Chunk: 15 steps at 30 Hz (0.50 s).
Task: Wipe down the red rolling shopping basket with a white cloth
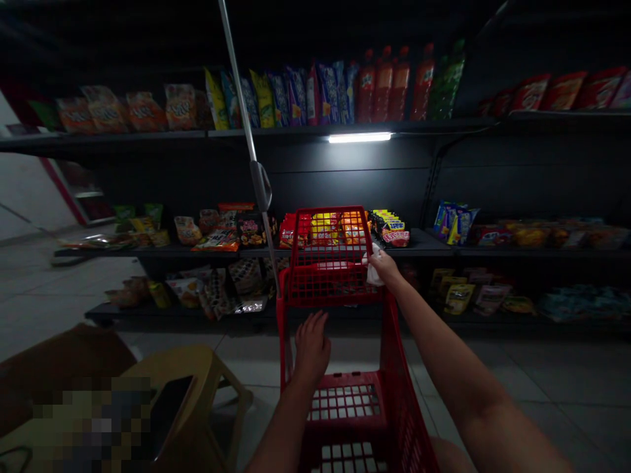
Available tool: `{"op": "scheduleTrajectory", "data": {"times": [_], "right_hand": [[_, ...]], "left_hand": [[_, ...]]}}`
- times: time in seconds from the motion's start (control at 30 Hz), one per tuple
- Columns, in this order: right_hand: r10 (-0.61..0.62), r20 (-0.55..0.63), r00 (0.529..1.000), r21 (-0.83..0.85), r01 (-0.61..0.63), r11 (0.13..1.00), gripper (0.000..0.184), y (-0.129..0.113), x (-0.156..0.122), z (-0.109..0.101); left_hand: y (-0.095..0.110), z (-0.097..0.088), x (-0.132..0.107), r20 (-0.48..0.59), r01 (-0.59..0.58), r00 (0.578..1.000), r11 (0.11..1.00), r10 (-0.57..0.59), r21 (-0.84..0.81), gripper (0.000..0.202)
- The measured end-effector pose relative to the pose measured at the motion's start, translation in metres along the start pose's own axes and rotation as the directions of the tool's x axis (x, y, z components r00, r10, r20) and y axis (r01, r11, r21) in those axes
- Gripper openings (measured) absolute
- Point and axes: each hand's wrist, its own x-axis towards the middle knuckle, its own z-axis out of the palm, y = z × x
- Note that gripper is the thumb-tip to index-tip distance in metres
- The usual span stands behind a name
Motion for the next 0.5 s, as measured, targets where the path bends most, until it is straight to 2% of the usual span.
{"op": "scheduleTrajectory", "data": {"times": [0.17,0.23,0.27,0.3,0.33,0.4,0.43,0.47,0.5], "right_hand": [[-0.104,-0.094,0.990,0.233,0.124,0.964,0.050,-0.002,-0.048,-0.015],[-0.128,-0.126,0.984,0.302,0.161,0.940,0.052,-0.003,-0.072,-0.022],[-0.138,-0.130,0.982,0.320,0.173,0.932,0.052,-0.003,-0.084,-0.025],[-0.150,-0.124,0.981,0.333,0.184,0.925,0.052,-0.002,-0.097,-0.029],[-0.164,-0.111,0.980,0.343,0.192,0.919,0.052,0.000,-0.109,-0.032],[-0.196,-0.069,0.978,0.345,0.208,0.915,0.051,0.006,-0.133,-0.040],[-0.218,-0.038,0.975,0.335,0.218,0.917,0.050,0.010,-0.145,-0.044],[-0.240,-0.005,0.971,0.321,0.228,0.919,0.048,0.014,-0.156,-0.050],[-0.258,0.027,0.966,0.306,0.238,0.922,0.045,0.020,-0.167,-0.056]], "left_hand": [[0.000,-0.001,0.001,-0.153,-0.055,0.988,0.978,0.024,-0.201,0.058],[0.005,-0.004,0.003,-0.152,-0.032,0.988,0.927,-0.027,-0.373,0.055],[0.010,-0.007,0.003,-0.128,0.013,0.988,0.868,-0.088,-0.496,0.054],[0.016,-0.011,0.003,-0.084,0.081,0.981,0.768,-0.173,-0.635,0.053],[0.022,-0.016,0.001,-0.016,0.158,0.964,0.621,-0.265,-0.768,0.052],[0.035,-0.028,-0.008,0.172,0.281,0.898,0.229,-0.405,-0.932,0.050],[0.040,-0.035,-0.017,0.246,0.296,0.877,0.062,-0.413,-0.953,0.048],[0.044,-0.043,-0.029,0.298,0.302,0.866,-0.053,-0.401,-0.952,0.046],[0.047,-0.050,-0.043,0.322,0.310,0.848,-0.100,-0.420,-0.946,0.043]]}}
